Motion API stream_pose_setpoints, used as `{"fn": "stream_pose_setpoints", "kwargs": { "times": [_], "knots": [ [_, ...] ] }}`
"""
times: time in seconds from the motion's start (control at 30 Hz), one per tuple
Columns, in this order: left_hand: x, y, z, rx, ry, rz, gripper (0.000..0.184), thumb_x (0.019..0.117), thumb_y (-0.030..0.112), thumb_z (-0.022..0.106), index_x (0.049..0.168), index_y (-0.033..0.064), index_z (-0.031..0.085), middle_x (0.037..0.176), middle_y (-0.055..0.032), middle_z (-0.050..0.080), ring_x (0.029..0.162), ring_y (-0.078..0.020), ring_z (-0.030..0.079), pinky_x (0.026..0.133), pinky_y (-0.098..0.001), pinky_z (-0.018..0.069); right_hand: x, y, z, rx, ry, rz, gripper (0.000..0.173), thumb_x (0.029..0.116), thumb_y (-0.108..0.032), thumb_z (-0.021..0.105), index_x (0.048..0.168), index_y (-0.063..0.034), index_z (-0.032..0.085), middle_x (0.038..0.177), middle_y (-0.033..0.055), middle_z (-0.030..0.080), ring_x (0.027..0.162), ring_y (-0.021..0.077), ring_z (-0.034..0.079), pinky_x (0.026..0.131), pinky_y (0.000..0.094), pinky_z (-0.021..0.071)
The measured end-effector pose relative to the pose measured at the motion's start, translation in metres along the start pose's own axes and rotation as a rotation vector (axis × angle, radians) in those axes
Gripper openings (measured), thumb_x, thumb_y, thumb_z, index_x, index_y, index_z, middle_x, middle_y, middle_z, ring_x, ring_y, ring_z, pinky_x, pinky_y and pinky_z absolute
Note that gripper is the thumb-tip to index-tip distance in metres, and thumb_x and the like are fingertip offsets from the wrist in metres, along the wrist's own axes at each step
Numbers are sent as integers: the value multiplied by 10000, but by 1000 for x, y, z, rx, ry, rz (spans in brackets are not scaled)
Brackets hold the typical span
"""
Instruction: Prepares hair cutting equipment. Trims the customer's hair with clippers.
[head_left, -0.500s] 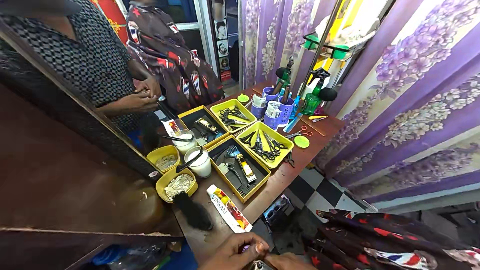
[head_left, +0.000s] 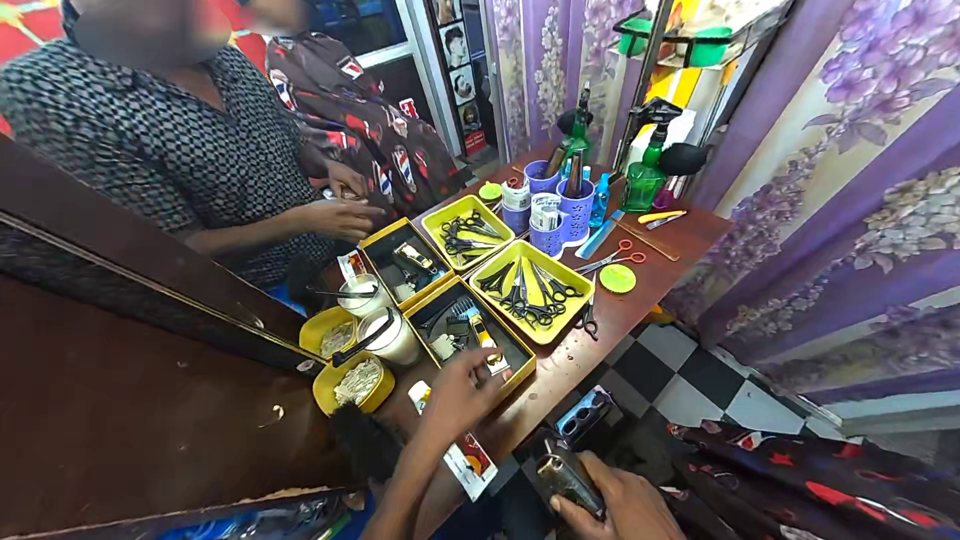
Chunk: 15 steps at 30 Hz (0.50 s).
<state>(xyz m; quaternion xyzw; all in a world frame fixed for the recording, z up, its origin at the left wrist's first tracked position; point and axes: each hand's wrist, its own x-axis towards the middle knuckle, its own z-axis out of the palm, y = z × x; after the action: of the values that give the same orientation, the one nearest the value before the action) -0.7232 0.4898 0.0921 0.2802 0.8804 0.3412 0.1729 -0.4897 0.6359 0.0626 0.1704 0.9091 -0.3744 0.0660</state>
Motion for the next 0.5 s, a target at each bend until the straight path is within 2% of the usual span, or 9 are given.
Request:
{"fn": "stream_pose_setpoints", "kwargs": {
  "times": [0.03,0.07,0.1,0.17,0.2,0.27,0.3,0.37,0.5],
  "knots": [
    [14,-3,-3,219,24,-48,401,954,329,702,1303,131,689,1034,-116,705,916,-277,668,844,-508,547,-1,8,-2,0,-6,24,614,915,-613,646,1213,-77,682,857,136,732,802,340,726,729,573,573],
    [25,-5,-3,397,-8,-131,442,960,345,695,1332,110,658,1167,-166,687,1072,-350,650,949,-578,493,-2,14,-4,-6,-8,37,619,913,-622,643,1214,-82,682,865,134,733,810,337,726,736,570,573],
    [36,-4,-5,532,-98,-230,512,966,405,678,1365,89,625,1280,-194,647,1210,-387,595,1045,-615,413,-3,20,-6,-15,5,41,623,909,-627,644,1207,-81,687,862,133,733,807,335,726,732,568,572],
    [53,-1,-11,663,-276,-370,669,954,577,623,1377,59,607,1352,-206,613,1313,-394,530,1141,-632,302,-6,27,-10,-19,54,33,620,907,-618,652,1184,-65,699,848,140,733,792,337,728,713,569,572],
    [61,-2,-14,681,-271,-371,663,962,591,602,1343,49,631,1314,-207,639,1283,-391,560,1132,-625,328,-7,30,-12,-13,77,34,618,907,-615,653,1175,-61,703,839,138,733,782,335,728,704,567,573],
    [79,-15,-16,671,-93,-266,442,1006,378,629,1268,25,675,1214,-237,673,1173,-430,620,1037,-636,432,-9,36,-11,16,108,51,619,903,-619,656,1165,-59,704,831,133,729,765,330,723,690,567,571],
    [91,-23,-15,669,-3,-224,330,1000,254,645,1260,55,681,1210,-230,672,1156,-433,624,1010,-639,445,-10,39,-11,27,115,63,627,900,-628,655,1168,-64,704,832,128,730,763,327,723,688,566,571],
    [112,-45,-11,686,45,-192,341,939,121,693,1280,136,685,1282,-228,634,1205,-447,584,1009,-656,427,-11,42,-11,41,120,81,639,891,-640,657,1181,-73,705,839,122,735,766,320,726,689,561,574],
    [118,-65,-1,661,55,-152,289,873,124,787,1155,99,729,1268,-257,616,1191,-484,561,982,-680,428,-13,45,-11,61,94,103,640,892,-653,646,1181,-86,702,852,113,735,790,305,726,716,546,573]
  ]
}}
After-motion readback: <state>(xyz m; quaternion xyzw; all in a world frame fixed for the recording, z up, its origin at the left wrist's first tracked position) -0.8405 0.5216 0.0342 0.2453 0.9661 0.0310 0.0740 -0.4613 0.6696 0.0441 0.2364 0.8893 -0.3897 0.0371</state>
